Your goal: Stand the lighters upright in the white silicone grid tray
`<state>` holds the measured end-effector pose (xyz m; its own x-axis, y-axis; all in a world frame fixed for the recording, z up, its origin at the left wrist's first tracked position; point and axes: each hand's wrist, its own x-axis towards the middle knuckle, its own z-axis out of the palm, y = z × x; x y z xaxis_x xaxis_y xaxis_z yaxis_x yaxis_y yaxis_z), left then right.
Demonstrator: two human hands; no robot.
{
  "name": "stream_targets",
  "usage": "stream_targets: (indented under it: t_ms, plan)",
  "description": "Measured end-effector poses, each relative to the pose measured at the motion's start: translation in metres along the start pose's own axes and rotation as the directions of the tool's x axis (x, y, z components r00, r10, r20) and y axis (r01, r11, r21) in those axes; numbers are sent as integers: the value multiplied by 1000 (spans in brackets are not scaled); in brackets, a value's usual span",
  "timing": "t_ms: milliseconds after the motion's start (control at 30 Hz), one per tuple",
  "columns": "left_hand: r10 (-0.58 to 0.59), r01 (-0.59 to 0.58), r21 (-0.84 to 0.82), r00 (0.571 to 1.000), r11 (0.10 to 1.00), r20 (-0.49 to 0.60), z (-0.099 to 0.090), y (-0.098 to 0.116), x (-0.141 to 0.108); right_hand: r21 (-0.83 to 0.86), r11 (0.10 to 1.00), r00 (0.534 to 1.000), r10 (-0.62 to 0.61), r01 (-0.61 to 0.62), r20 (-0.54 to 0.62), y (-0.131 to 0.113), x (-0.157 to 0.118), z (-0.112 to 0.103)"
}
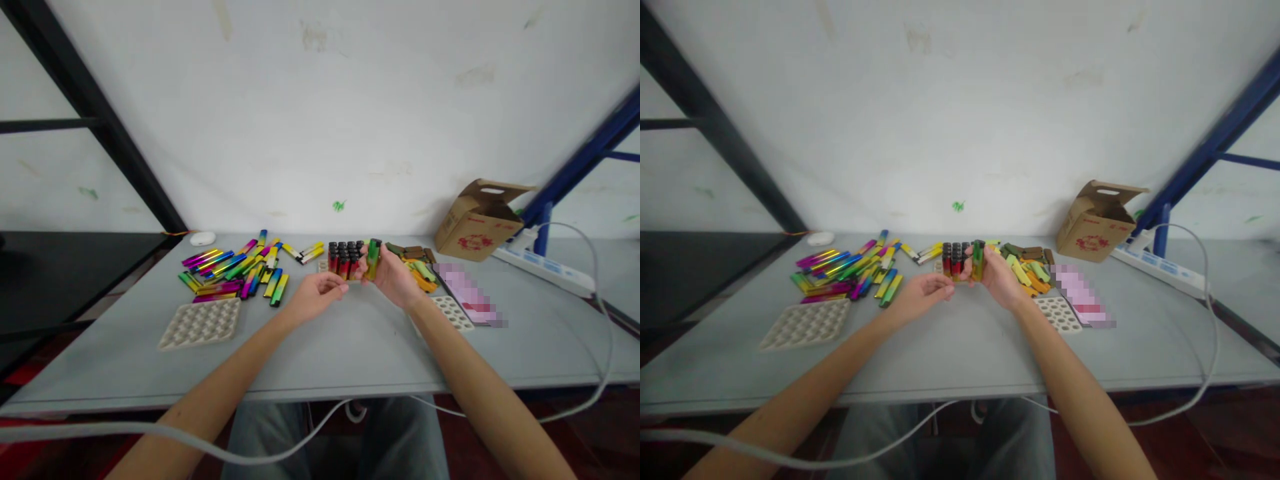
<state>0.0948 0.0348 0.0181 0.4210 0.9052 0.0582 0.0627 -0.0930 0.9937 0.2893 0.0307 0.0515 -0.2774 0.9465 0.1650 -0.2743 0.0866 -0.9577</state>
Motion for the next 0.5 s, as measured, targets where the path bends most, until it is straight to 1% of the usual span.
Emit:
stream_targets:
  t_ms: [100, 200, 267, 400, 500]
  plan:
    - [13, -13, -26, 1000, 1000, 6, 1, -5, 1, -49, 996, 997, -69, 71, 26, 3, -2, 10]
    - [25, -23, -46, 999, 999, 41, 2, -6, 1, -110, 988, 994, -109, 112, 31, 5, -3, 17]
    - [26, -24, -44, 998, 999, 59, 2, -6, 0, -110, 985, 991, -129, 134, 46, 7, -3, 19]
    - [18, -18, -7, 999, 1000, 33, 3, -3, -2, -108, 982, 987, -150, 155, 57, 11, -2, 17]
    - [32, -33, 11, 999, 999, 16, 2, 0, -3, -214, 955, 979, -195, 204, 63, 13, -2, 11]
